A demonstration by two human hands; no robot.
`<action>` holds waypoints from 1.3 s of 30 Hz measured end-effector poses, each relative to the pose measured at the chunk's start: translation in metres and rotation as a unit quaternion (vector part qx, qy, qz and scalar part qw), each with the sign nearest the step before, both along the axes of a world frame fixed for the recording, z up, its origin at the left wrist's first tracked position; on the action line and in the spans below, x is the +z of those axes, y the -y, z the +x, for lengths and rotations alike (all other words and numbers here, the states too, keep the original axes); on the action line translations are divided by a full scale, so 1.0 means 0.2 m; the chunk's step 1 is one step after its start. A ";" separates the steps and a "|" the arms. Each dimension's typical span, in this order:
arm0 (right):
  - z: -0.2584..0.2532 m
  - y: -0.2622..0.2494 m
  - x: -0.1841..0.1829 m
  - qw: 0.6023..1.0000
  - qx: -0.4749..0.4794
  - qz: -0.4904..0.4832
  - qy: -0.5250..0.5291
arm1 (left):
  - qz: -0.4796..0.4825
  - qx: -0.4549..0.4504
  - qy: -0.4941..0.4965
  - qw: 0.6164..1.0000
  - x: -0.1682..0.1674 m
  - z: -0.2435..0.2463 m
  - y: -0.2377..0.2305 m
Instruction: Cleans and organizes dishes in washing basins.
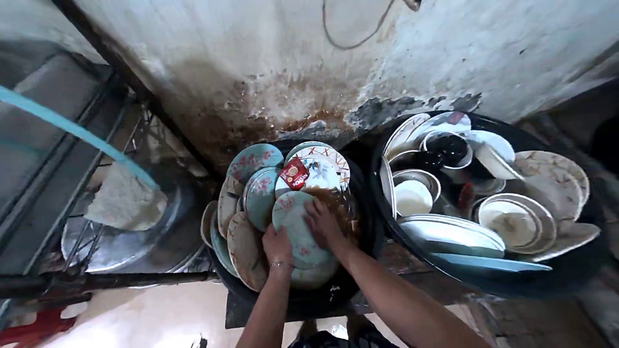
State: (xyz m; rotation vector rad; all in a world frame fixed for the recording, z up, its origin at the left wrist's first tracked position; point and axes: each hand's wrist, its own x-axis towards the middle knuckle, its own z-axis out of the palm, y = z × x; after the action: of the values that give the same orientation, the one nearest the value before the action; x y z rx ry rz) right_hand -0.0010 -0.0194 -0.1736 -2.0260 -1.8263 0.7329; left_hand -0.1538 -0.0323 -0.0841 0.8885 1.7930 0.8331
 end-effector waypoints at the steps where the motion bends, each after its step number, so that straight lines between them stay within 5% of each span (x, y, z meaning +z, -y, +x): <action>1: 0.05 -0.01 -0.02 0.999 -0.039 0.007 -0.002 | 0.024 -0.006 -0.010 1.000 0.03 -0.01 0.03; 8: 0.19 -0.11 0.37 0.927 -0.138 -0.019 -0.347 | 0.120 0.053 -0.005 0.991 -0.04 -0.15 -0.01; 11: 0.31 -0.08 0.71 0.952 -0.081 0.069 -0.287 | 0.112 -0.115 -0.105 0.981 -0.21 -0.11 -0.11; 15: 0.56 0.20 1.14 0.964 -0.162 0.194 -0.082 | 0.074 -0.374 -0.244 0.892 -0.31 -0.06 -0.21; 19: 0.89 0.64 1.44 0.916 -0.336 0.177 -0.126 | 0.029 -0.404 -0.311 0.859 -0.26 -0.03 -0.25; 22: 1.03 0.92 1.43 0.845 -0.439 0.137 -0.272 | -0.027 -0.405 -0.315 0.858 -0.26 -0.02 -0.35; 26: 1.09 1.24 1.18 0.757 -0.471 -0.034 -0.452 | -0.047 -0.394 -0.295 0.869 -0.30 -0.04 -0.46; 28: 1.06 1.31 1.04 0.679 -0.498 -0.039 -0.538 | -0.040 -0.408 -0.292 0.864 -0.27 -0.04 -0.47; 30: 1.04 1.28 0.97 0.642 -0.529 -0.027 -0.555 | -0.034 -0.412 -0.288 0.864 -0.20 -0.04 -0.45; 33: 1.02 1.10 0.95 0.645 -0.568 -0.020 -0.511 | -0.033 -0.418 -0.270 0.867 -0.03 -0.02 -0.40; 39: 1.09 0.85 0.82 0.740 -0.575 -0.026 -0.349 | 0.003 -0.452 -0.169 0.876 0.20 -0.02 -0.26</action>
State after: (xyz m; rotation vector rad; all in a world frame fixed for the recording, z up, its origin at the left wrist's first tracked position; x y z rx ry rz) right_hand 0.2171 -0.1885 -0.0098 -1.9755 -0.0082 0.8898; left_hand -0.1571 0.0192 -0.0443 1.7543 1.3783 0.0667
